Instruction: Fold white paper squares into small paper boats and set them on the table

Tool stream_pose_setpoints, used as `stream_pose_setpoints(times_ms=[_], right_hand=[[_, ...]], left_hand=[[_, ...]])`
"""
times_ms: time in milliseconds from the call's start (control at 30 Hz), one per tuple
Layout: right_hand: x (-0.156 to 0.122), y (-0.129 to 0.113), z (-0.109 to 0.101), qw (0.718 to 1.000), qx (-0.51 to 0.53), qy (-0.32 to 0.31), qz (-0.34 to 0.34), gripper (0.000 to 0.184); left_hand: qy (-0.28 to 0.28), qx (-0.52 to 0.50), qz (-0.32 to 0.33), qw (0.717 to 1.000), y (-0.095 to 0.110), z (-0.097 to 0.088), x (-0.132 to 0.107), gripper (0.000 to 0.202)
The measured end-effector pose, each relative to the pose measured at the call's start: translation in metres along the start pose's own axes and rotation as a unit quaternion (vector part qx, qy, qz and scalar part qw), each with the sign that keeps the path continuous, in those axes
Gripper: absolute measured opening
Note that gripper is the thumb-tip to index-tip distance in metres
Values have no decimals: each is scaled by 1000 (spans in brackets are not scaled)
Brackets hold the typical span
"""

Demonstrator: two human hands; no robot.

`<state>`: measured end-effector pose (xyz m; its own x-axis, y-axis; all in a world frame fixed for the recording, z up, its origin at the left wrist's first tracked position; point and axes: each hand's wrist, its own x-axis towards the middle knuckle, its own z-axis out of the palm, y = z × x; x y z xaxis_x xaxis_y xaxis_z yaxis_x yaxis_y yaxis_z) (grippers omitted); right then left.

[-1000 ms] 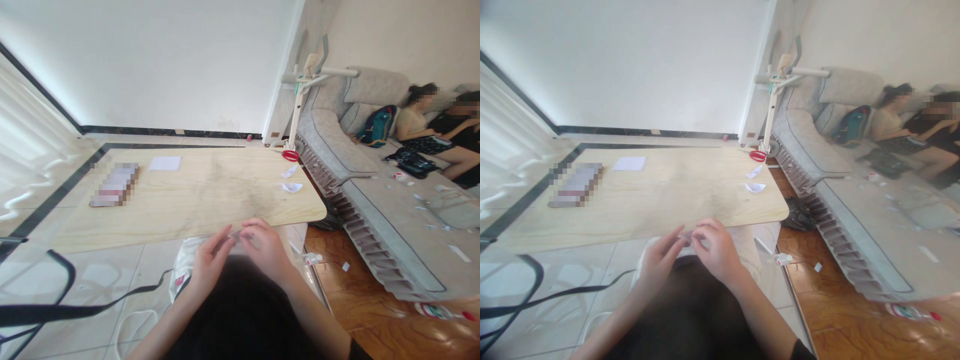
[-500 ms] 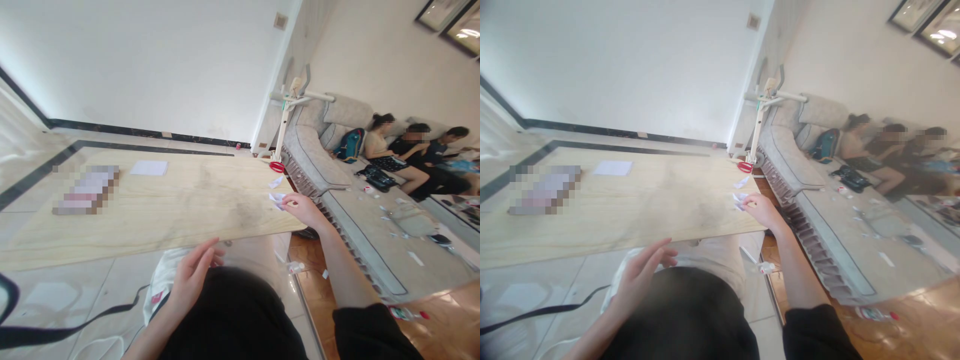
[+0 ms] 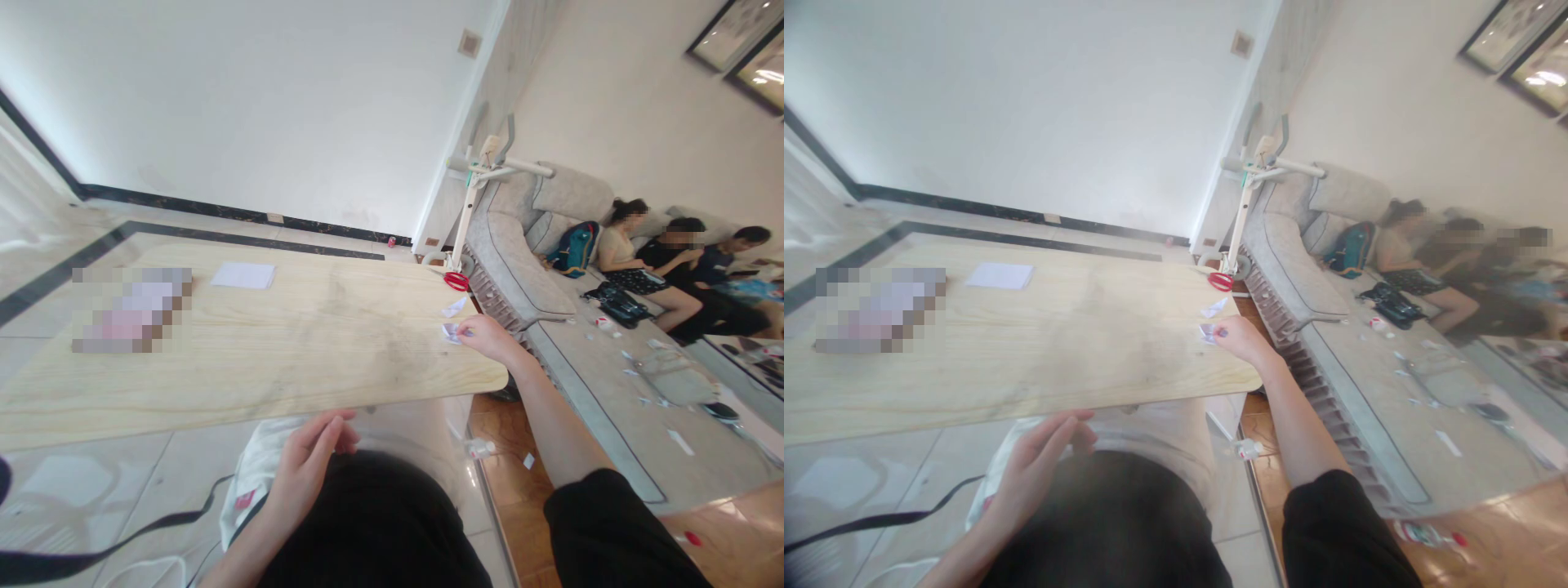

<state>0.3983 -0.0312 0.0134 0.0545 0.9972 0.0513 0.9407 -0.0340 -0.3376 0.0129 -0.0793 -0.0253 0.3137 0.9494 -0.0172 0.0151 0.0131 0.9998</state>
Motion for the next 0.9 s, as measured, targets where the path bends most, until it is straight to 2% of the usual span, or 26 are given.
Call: stream_pose_setpoints(times_ms=[233,433,900], right_hand=[[19,15,-6,998,-58,-19,5,18],[47,26,-11,997,-69,-33,4,20],[105,57,2,998,-56,-12,16,13]], left_hand=[[-11,6,-8,1000,-5,0,3,31],[-18,-3,-11,1000,-9,0,4,29],[-8,6,-54,998,-8,-3,8,33]])
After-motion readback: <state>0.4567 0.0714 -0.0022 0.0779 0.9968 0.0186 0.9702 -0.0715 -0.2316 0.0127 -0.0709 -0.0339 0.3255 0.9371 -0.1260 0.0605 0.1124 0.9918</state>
